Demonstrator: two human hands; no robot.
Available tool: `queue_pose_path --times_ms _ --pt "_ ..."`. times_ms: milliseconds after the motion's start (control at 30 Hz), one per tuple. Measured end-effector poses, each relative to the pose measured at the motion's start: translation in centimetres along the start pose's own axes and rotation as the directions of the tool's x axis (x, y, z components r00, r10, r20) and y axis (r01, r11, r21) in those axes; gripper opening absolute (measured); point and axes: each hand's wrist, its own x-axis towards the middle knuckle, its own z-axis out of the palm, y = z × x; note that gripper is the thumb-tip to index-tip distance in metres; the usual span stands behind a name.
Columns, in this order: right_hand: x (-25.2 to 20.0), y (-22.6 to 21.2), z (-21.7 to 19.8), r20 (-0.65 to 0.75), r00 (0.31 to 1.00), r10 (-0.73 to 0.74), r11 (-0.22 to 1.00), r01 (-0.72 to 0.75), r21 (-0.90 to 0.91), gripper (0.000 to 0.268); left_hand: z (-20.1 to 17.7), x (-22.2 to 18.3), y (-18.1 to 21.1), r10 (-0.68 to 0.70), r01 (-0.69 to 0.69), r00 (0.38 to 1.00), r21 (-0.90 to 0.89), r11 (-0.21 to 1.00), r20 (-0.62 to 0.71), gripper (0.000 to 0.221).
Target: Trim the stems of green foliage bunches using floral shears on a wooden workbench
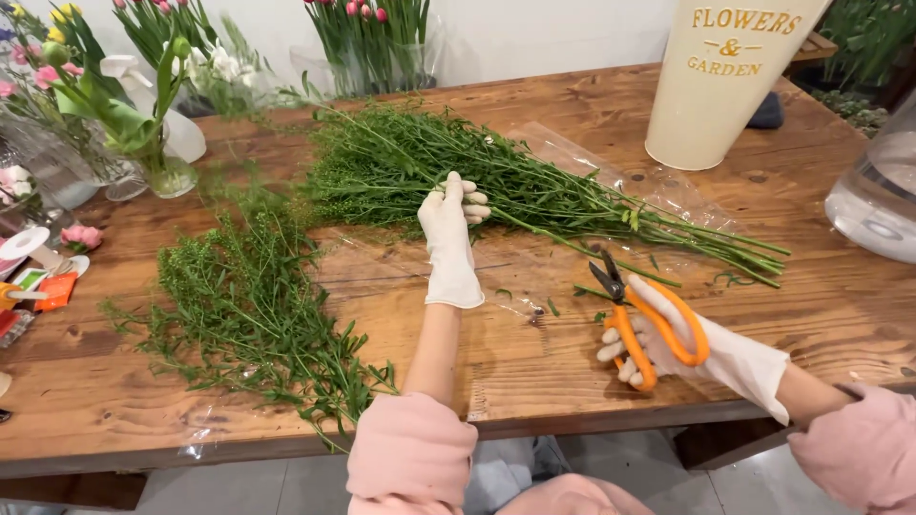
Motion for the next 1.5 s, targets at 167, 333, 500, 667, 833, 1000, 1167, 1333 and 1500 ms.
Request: queue_pose_path --times_ms 167,333,500,667,833,1000,1167,1333,1500 --pt "-1.1 -0.7 1.1 -0.020 0.997 0.075 0.997 -0.075 -0.027 0.105 -0.5 -0.3 0.6 -0.012 0.012 1.000 0.009 1.000 0.003 0.034" --pt "1.4 -0.9 -1.4 -0.025 0.993 0.113 0.993 -0.114 -0.043 0.104 -0.6 0.2 -0.6 -0.016 0.017 1.000 0.010 1.000 -0.013 0.032" --pt "4.5 -0.2 -4.8 -0.113 0.994 -0.009 0.989 -0.007 -0.147 0.082 -1.4 1.7 -2.7 -0.014 0.014 1.000 -0.004 1.000 -0.006 0.034" --pt "5.2 -0.5 -6.3 0.015 0.994 -0.112 0.971 0.112 -0.212 0.075 -2.3 1.2 0.4 -0.033 0.033 0.999 0.006 0.999 -0.041 0.038" --pt "4.3 -3.4 -6.1 0.048 0.997 -0.061 0.978 0.069 -0.197 0.038 -7.8 -2.7 10.4 0.000 0.002 1.000 0.049 0.999 -0.029 0.039" --pt "-1.3 -5.6 -1.9 -0.325 0.854 -0.407 0.865 0.245 -0.439 0.031 -15.3 -11.2 22.1 -0.004 0.051 0.992 0.369 0.928 -0.126 0.025" --pt "-4.8 -9.5 0.5 -0.354 0.639 -0.683 0.671 0.357 -0.649 0.024 -33.9 -4.1 10.4 -0.239 0.291 0.953 0.348 0.891 -0.186 0.032" --pt "-5.8 -12.2 1.7 -0.309 0.483 -0.819 0.525 0.414 -0.744 0.018 -32.5 -5.1 12.1 -0.235 0.447 0.890 0.645 0.620 -0.391 0.034" --pt "0.6 -13.6 -4.6 -0.337 0.520 -0.785 0.309 -0.143 -0.940 0.044 -26.4 -6.5 16.0 0.112 0.534 0.844 0.800 -0.274 -0.525 0.074"
